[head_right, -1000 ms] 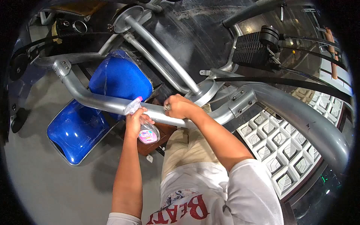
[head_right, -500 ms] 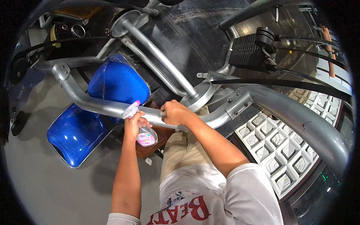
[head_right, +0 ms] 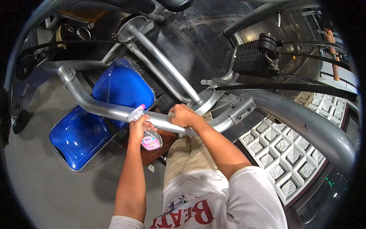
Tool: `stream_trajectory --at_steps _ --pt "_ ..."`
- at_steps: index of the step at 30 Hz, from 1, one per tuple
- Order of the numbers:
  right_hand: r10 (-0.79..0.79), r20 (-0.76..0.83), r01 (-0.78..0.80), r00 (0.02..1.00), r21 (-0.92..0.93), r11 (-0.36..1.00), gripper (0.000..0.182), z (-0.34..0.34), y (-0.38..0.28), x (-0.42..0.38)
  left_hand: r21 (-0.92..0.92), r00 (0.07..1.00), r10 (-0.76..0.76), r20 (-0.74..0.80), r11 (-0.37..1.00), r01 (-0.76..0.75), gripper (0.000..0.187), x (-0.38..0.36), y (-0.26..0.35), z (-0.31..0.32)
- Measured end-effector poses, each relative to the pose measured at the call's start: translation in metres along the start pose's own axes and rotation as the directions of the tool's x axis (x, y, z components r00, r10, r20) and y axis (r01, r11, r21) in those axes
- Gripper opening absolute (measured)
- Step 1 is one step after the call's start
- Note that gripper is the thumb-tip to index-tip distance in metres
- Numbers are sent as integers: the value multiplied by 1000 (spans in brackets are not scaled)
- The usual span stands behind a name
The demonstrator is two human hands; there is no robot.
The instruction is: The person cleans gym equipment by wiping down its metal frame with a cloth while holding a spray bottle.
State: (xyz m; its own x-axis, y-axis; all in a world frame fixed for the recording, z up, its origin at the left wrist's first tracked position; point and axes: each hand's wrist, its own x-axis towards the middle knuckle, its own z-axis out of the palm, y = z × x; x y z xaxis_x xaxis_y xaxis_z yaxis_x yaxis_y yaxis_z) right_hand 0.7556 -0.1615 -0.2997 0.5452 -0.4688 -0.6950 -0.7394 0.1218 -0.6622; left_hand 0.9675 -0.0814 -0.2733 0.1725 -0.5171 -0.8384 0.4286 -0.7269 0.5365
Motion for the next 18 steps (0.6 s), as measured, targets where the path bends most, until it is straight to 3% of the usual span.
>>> stream_trajectory --at_steps 4,7,11,12,15,18 --pt "88 111 -93 990 41 995 38 -20 -23 -14 -33 1000 -26 -4 999 26 33 -1 -2 0" --pt "-34 9 35 999 -74 997 37 5 0 22 -6 999 -35 8 999 35 30 6 -10 -8" --pt "80 56 -71 995 -154 985 37 18 9 63 -28 1000 -10 -1 1000 10 24 2 -5 -3" --pt "-11 33 17 999 -180 983 38 19 11 62 -24 1000 -12 -6 1000 12 23 2 -3 -3" --pt "-35 -10 34 999 -123 992 38 18 16 43 -25 999 -37 -18 999 36 22 1 -4 -4" --pt "-30 84 40 996 -119 992 32 -10 -12 -6 -45 999 -36 -23 998 35 21 2 -3 -3"
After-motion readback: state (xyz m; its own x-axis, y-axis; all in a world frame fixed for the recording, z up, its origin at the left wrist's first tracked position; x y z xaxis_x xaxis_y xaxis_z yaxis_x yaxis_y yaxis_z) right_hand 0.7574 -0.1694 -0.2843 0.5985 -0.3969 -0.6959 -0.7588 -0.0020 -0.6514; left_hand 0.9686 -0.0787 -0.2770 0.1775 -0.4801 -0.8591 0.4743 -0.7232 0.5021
